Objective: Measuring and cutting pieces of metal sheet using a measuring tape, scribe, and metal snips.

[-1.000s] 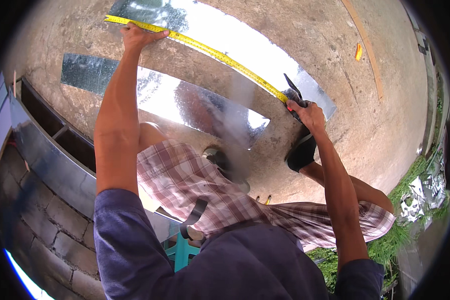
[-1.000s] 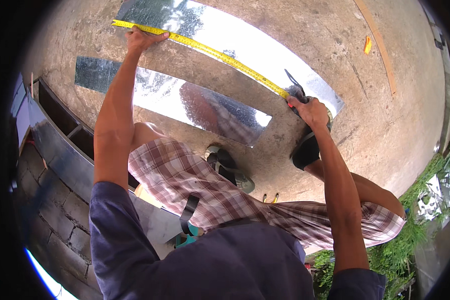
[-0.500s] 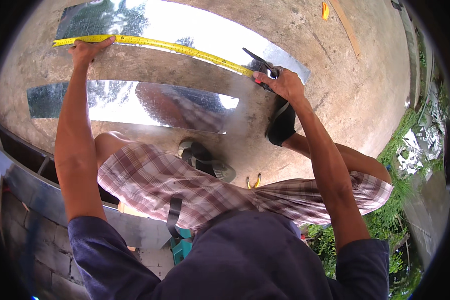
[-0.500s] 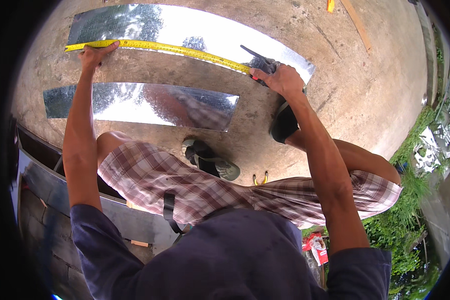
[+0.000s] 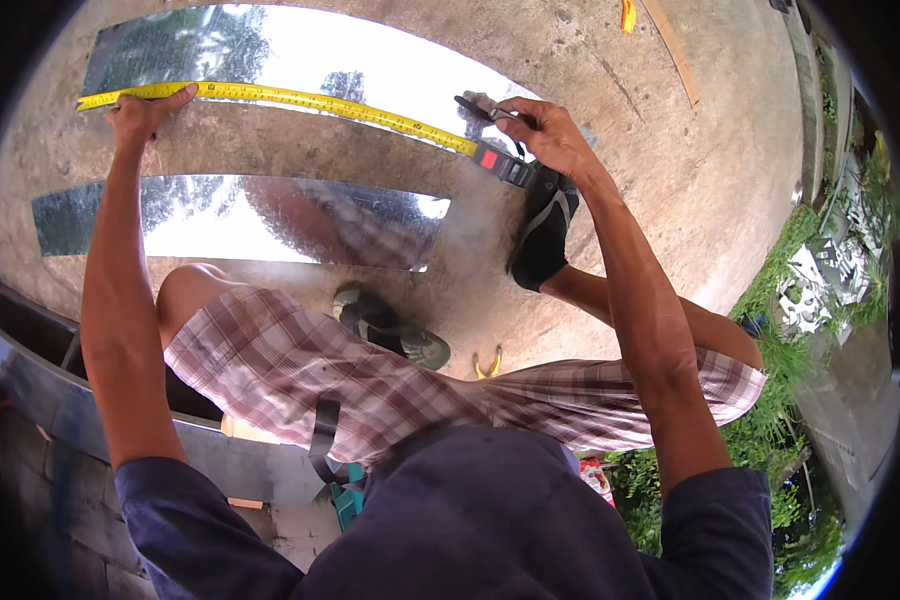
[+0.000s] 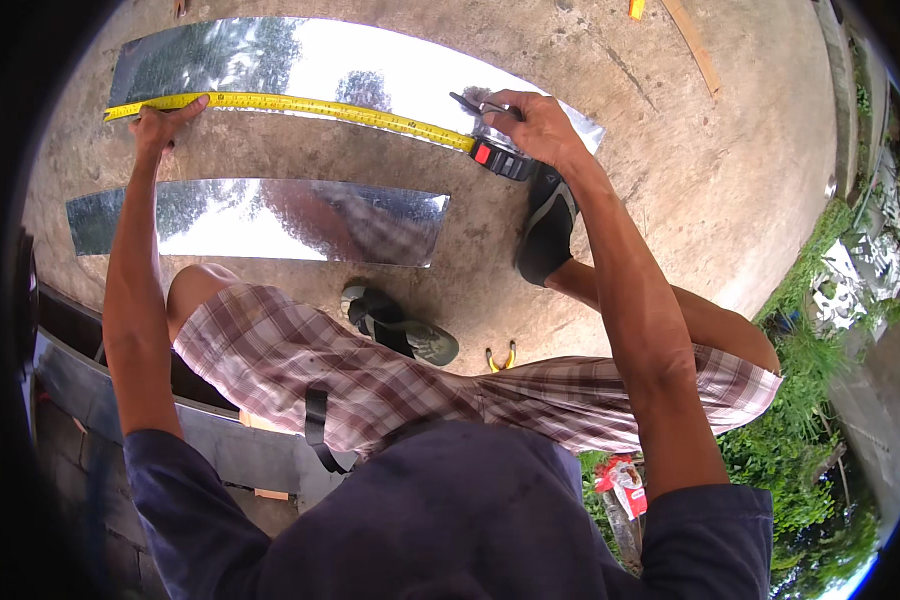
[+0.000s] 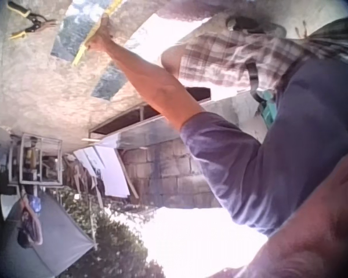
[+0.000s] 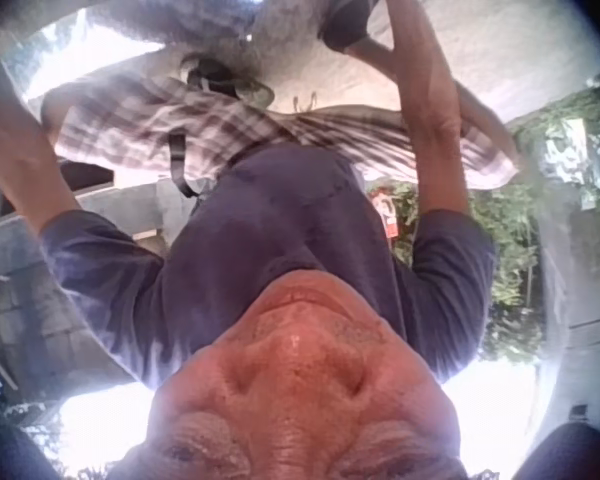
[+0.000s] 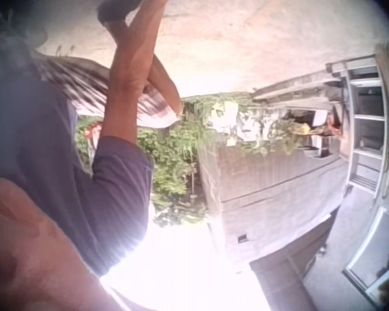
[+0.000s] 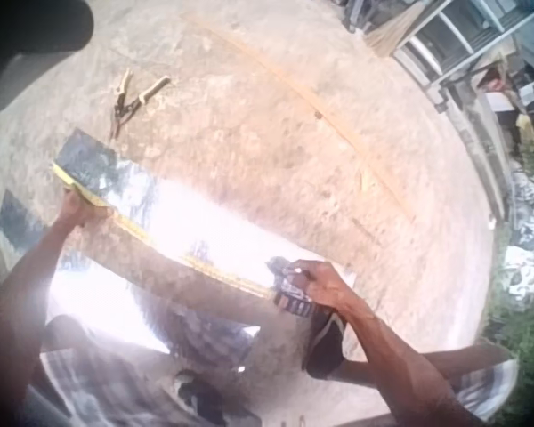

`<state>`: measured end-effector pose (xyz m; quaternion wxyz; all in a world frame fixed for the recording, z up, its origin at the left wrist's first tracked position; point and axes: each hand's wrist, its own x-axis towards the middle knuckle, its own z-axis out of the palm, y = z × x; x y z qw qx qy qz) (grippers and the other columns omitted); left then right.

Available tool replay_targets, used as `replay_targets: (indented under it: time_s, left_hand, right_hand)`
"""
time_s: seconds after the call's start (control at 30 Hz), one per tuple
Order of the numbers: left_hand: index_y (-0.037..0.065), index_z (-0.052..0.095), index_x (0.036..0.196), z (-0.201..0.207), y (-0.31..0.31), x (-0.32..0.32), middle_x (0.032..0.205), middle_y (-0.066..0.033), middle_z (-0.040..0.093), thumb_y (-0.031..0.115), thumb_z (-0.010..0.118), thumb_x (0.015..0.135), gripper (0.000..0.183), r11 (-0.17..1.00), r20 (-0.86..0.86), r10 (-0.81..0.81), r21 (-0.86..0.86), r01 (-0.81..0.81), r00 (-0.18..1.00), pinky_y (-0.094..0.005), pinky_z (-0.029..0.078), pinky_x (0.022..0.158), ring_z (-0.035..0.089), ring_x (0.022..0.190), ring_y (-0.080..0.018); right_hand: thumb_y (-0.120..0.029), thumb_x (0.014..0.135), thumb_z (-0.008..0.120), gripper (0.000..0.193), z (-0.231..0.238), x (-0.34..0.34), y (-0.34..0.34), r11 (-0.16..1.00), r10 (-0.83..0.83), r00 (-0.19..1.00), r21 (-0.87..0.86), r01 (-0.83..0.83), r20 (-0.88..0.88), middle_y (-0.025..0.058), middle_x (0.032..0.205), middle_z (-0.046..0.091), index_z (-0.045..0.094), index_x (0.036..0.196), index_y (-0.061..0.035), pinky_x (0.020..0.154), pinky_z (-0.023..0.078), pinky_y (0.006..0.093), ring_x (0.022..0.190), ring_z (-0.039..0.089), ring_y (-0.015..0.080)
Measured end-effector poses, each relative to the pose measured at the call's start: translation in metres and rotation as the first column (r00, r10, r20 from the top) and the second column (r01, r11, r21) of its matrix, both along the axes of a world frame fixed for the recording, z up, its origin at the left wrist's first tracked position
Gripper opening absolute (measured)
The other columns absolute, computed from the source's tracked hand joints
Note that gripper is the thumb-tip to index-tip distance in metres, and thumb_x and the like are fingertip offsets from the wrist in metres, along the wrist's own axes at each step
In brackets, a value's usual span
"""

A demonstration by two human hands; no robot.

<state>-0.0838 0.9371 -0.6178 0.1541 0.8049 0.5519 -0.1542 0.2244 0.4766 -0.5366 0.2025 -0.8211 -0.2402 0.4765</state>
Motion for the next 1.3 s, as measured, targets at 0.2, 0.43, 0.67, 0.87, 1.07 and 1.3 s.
replay_targets:
  time_s: [0.2,0.43,0.67,0.87,1.07,1.3]
  left_hand:
    - [-0.015,0.061,0.096,-0.006,0.012,-0.004,0.072,-0.0141,0.059,0.081,0.073,0.052,0.106,0.993,-0.041,-0.043,-0.110,0.038,0.998,-0.0255,0.051,0.066,0.049,0.044,-0.0171]
    - [-0.003,0.064,0.092,-0.009,0.012,-0.008,0.060,-0.0019,0.052,0.082,0.071,0.053,0.094,0.994,-0.025,-0.093,-0.062,0.091,0.995,-0.0218,0.043,0.056,0.042,0.039,-0.0097]
    - [-0.005,0.062,0.111,-0.003,0.015,-0.003,0.074,-0.0068,0.060,0.083,0.071,0.051,0.107,0.978,-0.120,-0.009,-0.207,-0.017,0.993,-0.0215,0.047,0.056,0.048,0.047,-0.0110]
    - [-0.005,0.060,0.116,-0.005,0.010,-0.008,0.084,-0.0099,0.061,0.081,0.073,0.050,0.109,0.992,-0.020,-0.046,-0.120,0.043,0.999,-0.0237,0.049,0.059,0.055,0.062,-0.0130]
    - [-0.005,0.057,0.118,0.002,0.005,-0.006,0.089,-0.0111,0.061,0.075,0.075,0.051,0.106,0.998,0.030,0.011,-0.066,-0.009,0.999,-0.0253,0.050,0.058,0.056,0.067,-0.0149]
    - [-0.005,0.055,0.121,0.012,-0.006,0.002,0.095,-0.0126,0.060,0.068,0.078,0.052,0.103,0.997,0.070,0.061,-0.040,-0.058,0.996,-0.0272,0.051,0.058,0.057,0.073,-0.0173]
  right_hand:
    - [-0.027,0.088,0.062,0.028,-0.021,-0.011,0.013,0.916,0.369,0.907,0.089,-0.392,0.202,0.0156,0.105,0.068,0.069,0.113,-0.0150,0.091,0.047,0.0374,0.101,0.062,0.0293]
    - [-0.028,0.084,0.070,0.030,-0.040,-0.015,0.022,0.865,0.474,0.813,-0.008,-0.501,0.338,0.0141,0.102,0.068,0.072,0.110,-0.0128,0.084,0.050,0.0335,0.090,0.066,0.0274]
    - [-0.031,0.086,0.065,0.023,-0.048,-0.013,0.031,0.818,0.501,0.755,0.053,-0.573,0.423,0.0066,0.096,0.070,0.073,0.103,-0.0188,0.082,0.051,0.0367,0.091,0.065,0.0264]
    - [-0.026,0.085,0.066,0.026,-0.054,-0.015,0.042,0.750,0.584,0.678,0.022,-0.661,0.446,0.0090,0.102,0.070,0.073,0.108,-0.0162,0.082,0.052,0.0352,0.086,0.066,0.0255]
    - [-0.025,0.086,0.065,0.026,-0.054,-0.016,0.053,0.772,0.588,0.723,0.018,-0.636,0.362,0.0086,0.097,0.071,0.073,0.108,-0.0164,0.079,0.052,0.0348,0.080,0.066,0.0251]
    - [-0.026,0.084,0.066,0.026,-0.055,-0.012,0.061,0.714,0.650,0.675,0.024,-0.700,0.350,0.0089,0.095,0.071,0.073,0.108,-0.0166,0.079,0.051,0.0349,0.079,0.066,0.0254]
